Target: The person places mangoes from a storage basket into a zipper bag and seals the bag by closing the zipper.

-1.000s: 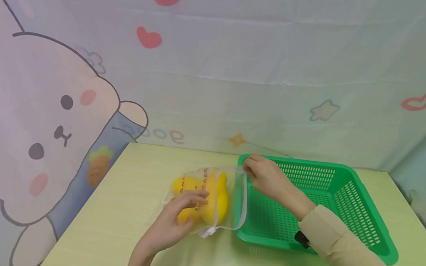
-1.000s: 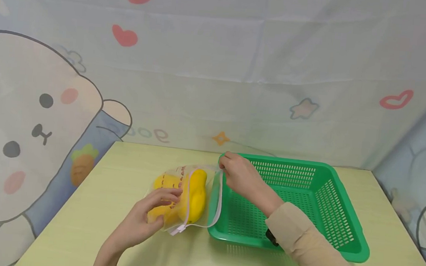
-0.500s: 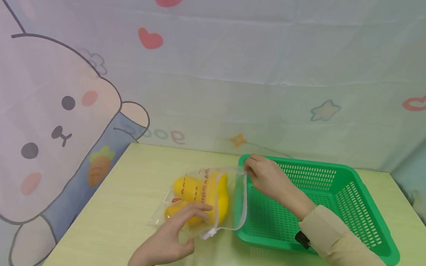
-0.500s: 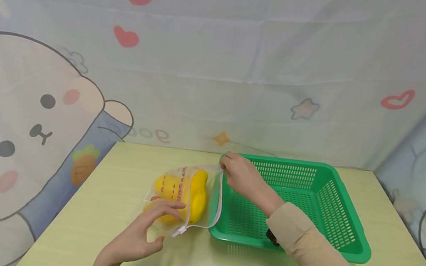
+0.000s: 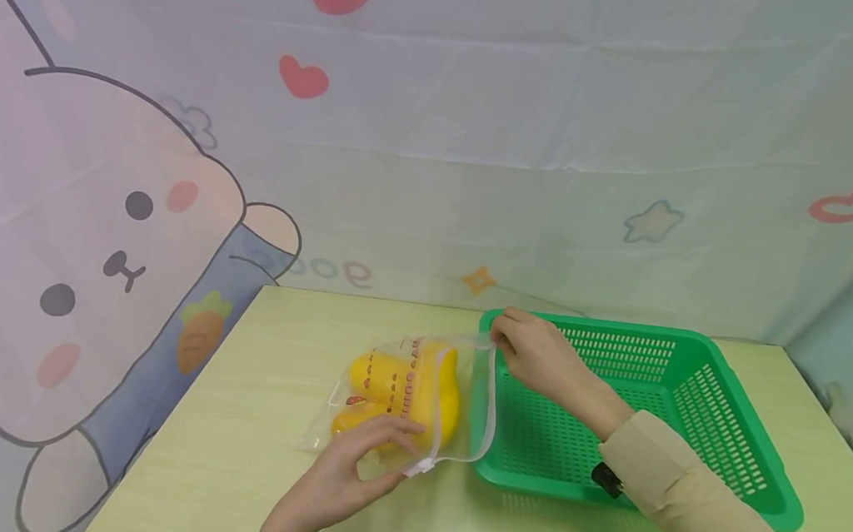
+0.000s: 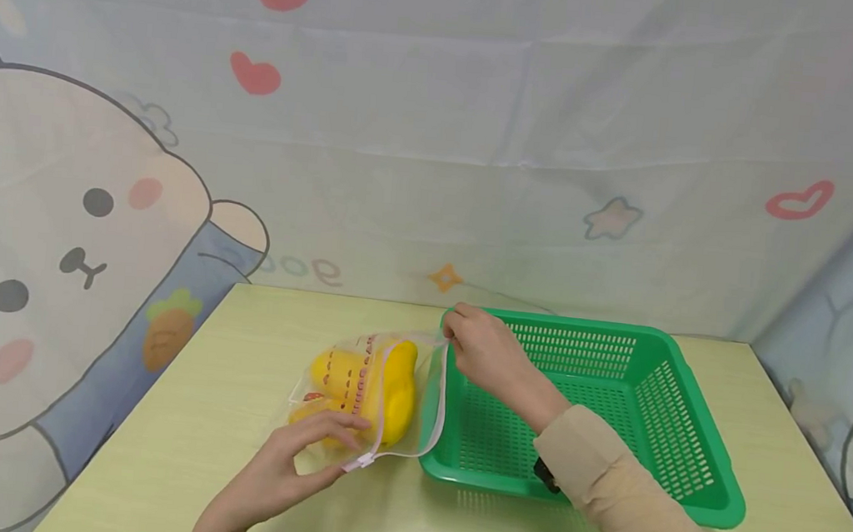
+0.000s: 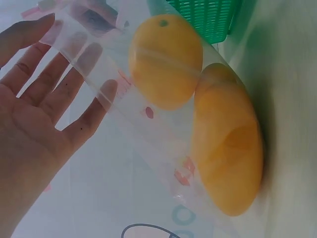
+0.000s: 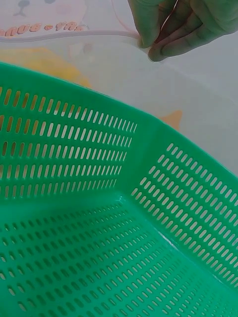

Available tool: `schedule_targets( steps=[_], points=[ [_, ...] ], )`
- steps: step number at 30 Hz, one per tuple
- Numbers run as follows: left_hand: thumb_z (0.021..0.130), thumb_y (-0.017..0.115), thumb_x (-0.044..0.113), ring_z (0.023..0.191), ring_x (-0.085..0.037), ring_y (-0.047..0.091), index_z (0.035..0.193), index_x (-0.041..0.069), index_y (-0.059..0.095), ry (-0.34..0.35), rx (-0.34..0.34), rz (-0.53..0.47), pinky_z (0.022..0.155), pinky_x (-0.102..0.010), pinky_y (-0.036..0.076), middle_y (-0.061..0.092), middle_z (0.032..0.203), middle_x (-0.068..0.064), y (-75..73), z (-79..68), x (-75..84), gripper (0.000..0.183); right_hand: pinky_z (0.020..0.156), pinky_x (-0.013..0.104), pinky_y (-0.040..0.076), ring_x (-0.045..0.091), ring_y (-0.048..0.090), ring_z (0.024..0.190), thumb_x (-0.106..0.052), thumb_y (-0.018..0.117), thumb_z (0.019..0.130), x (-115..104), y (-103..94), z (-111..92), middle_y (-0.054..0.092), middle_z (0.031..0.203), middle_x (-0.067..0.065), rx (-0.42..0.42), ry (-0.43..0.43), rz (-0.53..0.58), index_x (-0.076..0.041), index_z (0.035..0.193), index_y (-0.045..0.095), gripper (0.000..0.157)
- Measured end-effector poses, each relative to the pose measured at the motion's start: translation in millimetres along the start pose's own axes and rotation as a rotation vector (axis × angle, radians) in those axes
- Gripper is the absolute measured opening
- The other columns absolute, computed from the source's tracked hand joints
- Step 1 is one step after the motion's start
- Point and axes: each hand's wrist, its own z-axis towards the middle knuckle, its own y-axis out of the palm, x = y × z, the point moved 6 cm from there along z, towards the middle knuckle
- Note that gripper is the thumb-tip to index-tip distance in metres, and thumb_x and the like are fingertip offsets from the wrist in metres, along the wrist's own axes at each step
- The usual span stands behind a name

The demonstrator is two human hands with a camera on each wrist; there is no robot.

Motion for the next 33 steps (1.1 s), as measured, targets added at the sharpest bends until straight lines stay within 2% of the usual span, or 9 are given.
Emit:
schedule_targets(
  steps=[4,8,17,22,29,33],
  points=[
    [0.080,0.071,-0.001,0.108,-0.016,0.063,0.100,0.021,0.067,0.048,0.041,-0.003,0.095,-0.029,0.051,0.069,0.114,-0.001,-2.5,-0.9,1.0,0.030,0.064,0.024,0.052,0.016,0.060,0.073,0.004,0.060,0.088,0,0.0,0,0.061,0.085,0.005,-0.001,0.002,-0.001,-0.006,0.088,0.067,0.012],
    [0.080,0.071,-0.002,0.104,-0.013,0.065,0.098,0.021,0.068,0.057,0.066,-0.023,0.092,-0.028,0.052,0.071,0.110,0.001,-4.9,-2.0,0.8,0.029,0.064,0.024,0.053,0.016,0.060,0.073,0.004,0.060,0.088,0,-0.4,0,0.061,0.086,0.006,0.001,0.007,0.006,-0.006,0.088,0.067,0.013],
    [0.084,0.070,0.004,0.104,-0.013,0.066,0.100,0.020,0.069,0.063,0.124,-0.045,0.098,-0.022,0.048,0.072,0.108,-0.001,-14.7,-3.9,-0.2,0.022,0.064,0.025,0.053,0.017,0.061,0.074,0.004,0.060,0.088,1,-1.5,0,0.062,0.087,0.007,0.006,0.016,0.004,-0.006,0.089,0.067,0.012],
    [0.084,0.070,0.003,0.107,-0.014,0.066,0.099,0.020,0.070,0.059,0.148,-0.048,0.102,-0.020,0.045,0.072,0.110,-0.001,-20.9,-4.5,-0.3,0.023,0.063,0.024,0.052,0.016,0.060,0.073,0.003,0.061,0.088,1,-2.9,0,0.061,0.086,0.007,0.006,0.019,0.001,-0.006,0.089,0.067,0.011],
    [0.082,0.071,0.002,0.121,-0.015,0.059,0.097,0.021,0.070,0.030,0.192,-0.035,0.113,-0.017,0.031,0.073,0.109,-0.001,-30.7,-7.6,-7.2,0.024,0.061,0.024,0.051,0.015,0.059,0.071,0.003,0.061,0.087,1,-4.1,-2,0.061,0.084,0.004,0.008,0.037,-0.003,-0.006,0.087,0.067,0.011],
    [0.084,0.071,0.004,0.115,-0.014,0.063,0.096,0.019,0.070,0.017,0.210,-0.061,0.108,-0.017,0.038,0.073,0.108,-0.004,-36.6,-10.8,-12.0,0.019,0.061,0.025,0.051,0.015,0.059,0.071,0.000,0.064,0.086,0,-3.9,-3,0.062,0.083,0.003,0.011,0.042,-0.013,-0.007,0.086,0.067,0.008]
  ],
)
